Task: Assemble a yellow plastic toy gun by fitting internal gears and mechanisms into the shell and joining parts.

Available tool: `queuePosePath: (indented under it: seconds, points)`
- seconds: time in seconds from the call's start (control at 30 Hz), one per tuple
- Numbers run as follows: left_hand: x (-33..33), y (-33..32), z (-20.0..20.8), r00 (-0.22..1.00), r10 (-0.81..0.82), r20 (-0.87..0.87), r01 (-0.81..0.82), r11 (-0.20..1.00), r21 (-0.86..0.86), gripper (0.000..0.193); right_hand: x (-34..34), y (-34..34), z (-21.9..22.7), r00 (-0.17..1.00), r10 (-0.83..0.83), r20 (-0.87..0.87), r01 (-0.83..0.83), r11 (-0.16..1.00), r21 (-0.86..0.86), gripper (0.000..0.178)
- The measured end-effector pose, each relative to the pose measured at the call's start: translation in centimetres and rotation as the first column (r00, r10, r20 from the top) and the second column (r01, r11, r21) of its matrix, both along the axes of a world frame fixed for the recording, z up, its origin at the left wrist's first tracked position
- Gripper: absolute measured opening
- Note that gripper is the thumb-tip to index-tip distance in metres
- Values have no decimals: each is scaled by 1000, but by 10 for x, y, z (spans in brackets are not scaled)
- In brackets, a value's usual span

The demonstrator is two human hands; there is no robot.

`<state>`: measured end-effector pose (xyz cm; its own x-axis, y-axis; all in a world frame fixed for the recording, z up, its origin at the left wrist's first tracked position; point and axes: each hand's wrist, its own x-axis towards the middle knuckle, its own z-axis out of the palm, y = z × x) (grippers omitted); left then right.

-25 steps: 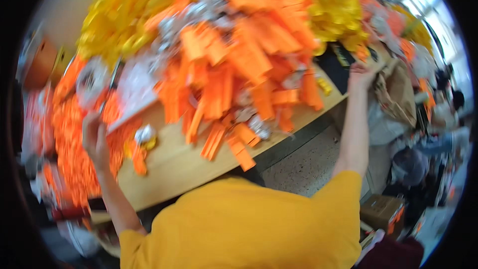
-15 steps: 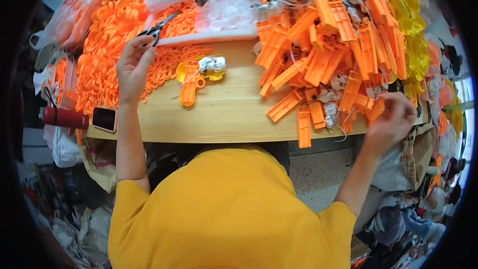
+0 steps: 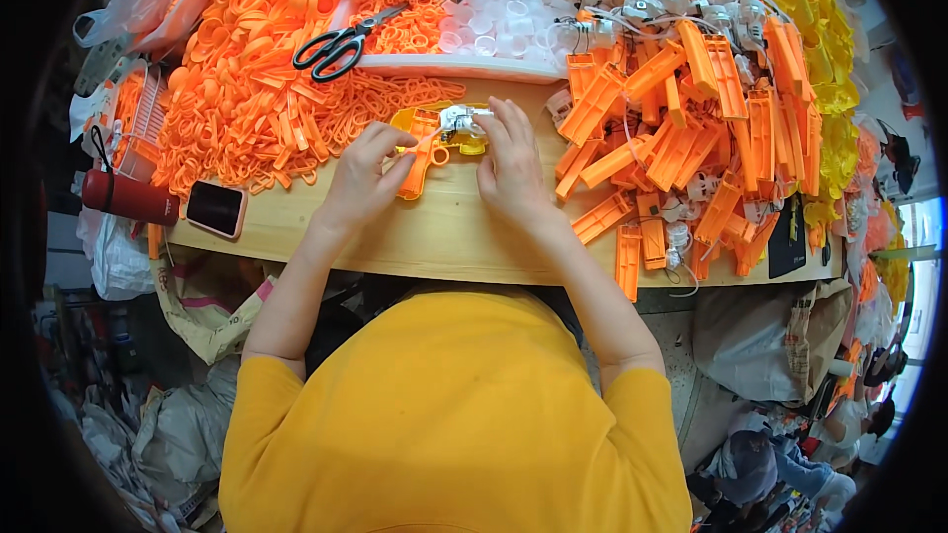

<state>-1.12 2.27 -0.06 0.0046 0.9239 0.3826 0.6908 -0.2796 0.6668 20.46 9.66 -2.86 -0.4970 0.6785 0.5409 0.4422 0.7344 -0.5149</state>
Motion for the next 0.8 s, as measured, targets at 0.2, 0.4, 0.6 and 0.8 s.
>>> queuePosePath:
  seconds: [0.2,0.4,0.6,0.8]
  points:
    - [4,8,-1,1000,16,3,-16,1000,1,12,1,7,-6,1000,7,-1,-7,995,-96,58]
    - [0,13,-3,999,51,-17,-52,998,-21,13,4,3,-3,999,33,-42,-39,985,-166,55]
    - [-11,-2,4,955,74,-287,-83,996,-18,21,0,-3,-6,997,17,-75,-27,990,-135,53]
    - [-19,-15,10,963,73,-261,-127,973,-194,22,-17,-15,-8,996,23,-88,-35,990,-138,51]
